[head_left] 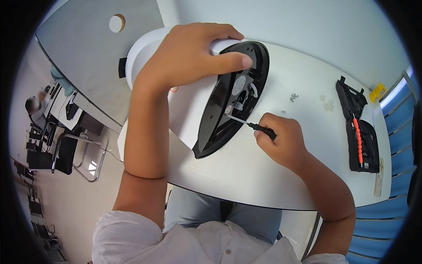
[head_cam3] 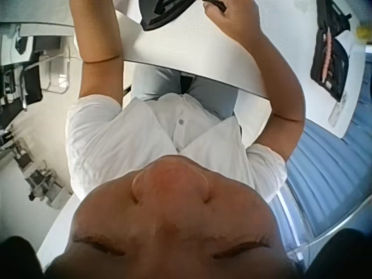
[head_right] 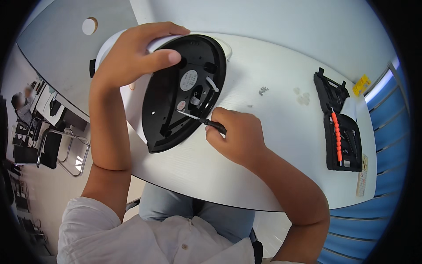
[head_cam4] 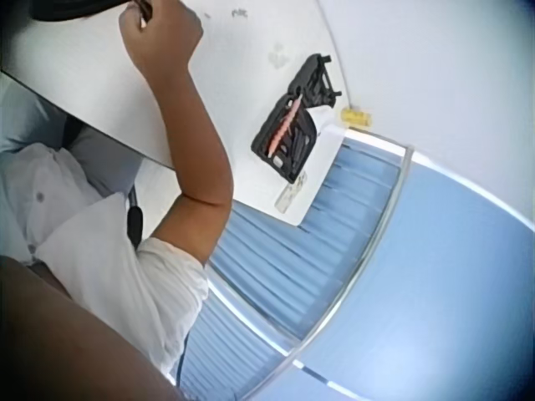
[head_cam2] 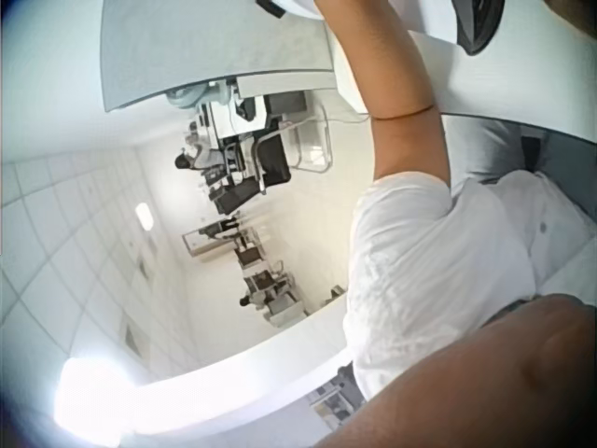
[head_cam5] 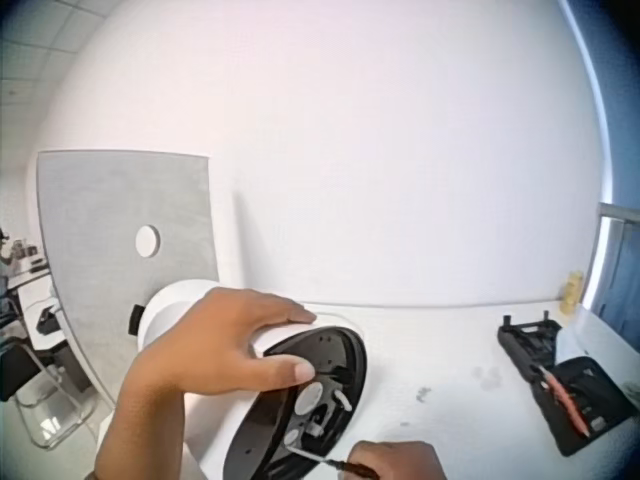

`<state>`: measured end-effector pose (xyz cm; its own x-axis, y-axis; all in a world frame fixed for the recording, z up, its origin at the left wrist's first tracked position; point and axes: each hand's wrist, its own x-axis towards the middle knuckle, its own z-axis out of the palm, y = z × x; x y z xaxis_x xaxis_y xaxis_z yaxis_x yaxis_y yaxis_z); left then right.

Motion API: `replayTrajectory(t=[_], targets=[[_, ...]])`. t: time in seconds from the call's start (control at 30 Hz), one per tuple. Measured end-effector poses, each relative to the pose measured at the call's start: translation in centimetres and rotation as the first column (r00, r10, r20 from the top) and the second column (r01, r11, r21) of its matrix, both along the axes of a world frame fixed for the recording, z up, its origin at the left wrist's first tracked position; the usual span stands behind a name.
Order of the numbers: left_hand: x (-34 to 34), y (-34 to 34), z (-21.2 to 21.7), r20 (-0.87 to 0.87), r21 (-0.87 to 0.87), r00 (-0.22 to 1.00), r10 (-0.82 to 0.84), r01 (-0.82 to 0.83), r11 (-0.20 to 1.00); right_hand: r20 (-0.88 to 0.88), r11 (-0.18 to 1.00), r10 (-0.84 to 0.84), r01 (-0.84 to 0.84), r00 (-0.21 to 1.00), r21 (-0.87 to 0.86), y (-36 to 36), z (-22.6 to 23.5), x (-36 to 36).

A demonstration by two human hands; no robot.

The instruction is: The person uses a screwdriver to tighten screws on the underside of a white and black electronic device. They rotate the device to access different screw locations and continue tightening until the base is secured.

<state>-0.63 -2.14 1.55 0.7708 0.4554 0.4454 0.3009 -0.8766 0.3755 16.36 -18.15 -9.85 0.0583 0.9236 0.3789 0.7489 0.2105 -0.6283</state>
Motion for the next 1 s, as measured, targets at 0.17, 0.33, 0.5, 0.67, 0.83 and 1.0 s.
replayTrajectory(t=[0.17, 0.33, 0.5, 0.67, 0.83, 1.0], targets=[[-0.2, 0.0, -0.2, 0.016, -0.005, 1.0, -0.003, 0.003, 1.0, 0.084, 0.98, -0.068, 0.082, 0.994, -0.183, 0.5, 1.0, 1.3], [-0.1, 0.2, -0.2, 0.008, 0.017, 1.0, -0.017, 0.017, 1.0, 0.078, 0.983, -0.057, 0.07, 0.995, -0.169, 0.4, 0.8, 1.0], [-0.1, 0.3, -0.3, 0.007, 0.013, 1.0, -0.01, 0.01, 1.0, 0.099, 0.98, -0.058, 0.076, 0.993, -0.186, 0.5, 0.7, 0.9], [-0.1, 0.2, -0.3, 0.014, 0.008, 1.0, -0.008, 0.008, 1.0, 0.106, 0.974, -0.061, 0.082, 0.993, -0.213, 0.5, 0.8, 0.7], [0.0, 0.7, -0.7, 0.023, 0.064, 1.0, -0.006, 0.005, 0.998, 0.14, 0.979, -0.062, 0.087, 0.988, -0.184, 0.3, 1.0, 0.5], [-0.1, 0.7, -0.7, 0.029, 0.065, 1.0, -0.008, 0.007, 0.998, 0.164, 0.984, -0.066, 0.091, 0.984, -0.153, 0.3, 0.7, 0.4]])
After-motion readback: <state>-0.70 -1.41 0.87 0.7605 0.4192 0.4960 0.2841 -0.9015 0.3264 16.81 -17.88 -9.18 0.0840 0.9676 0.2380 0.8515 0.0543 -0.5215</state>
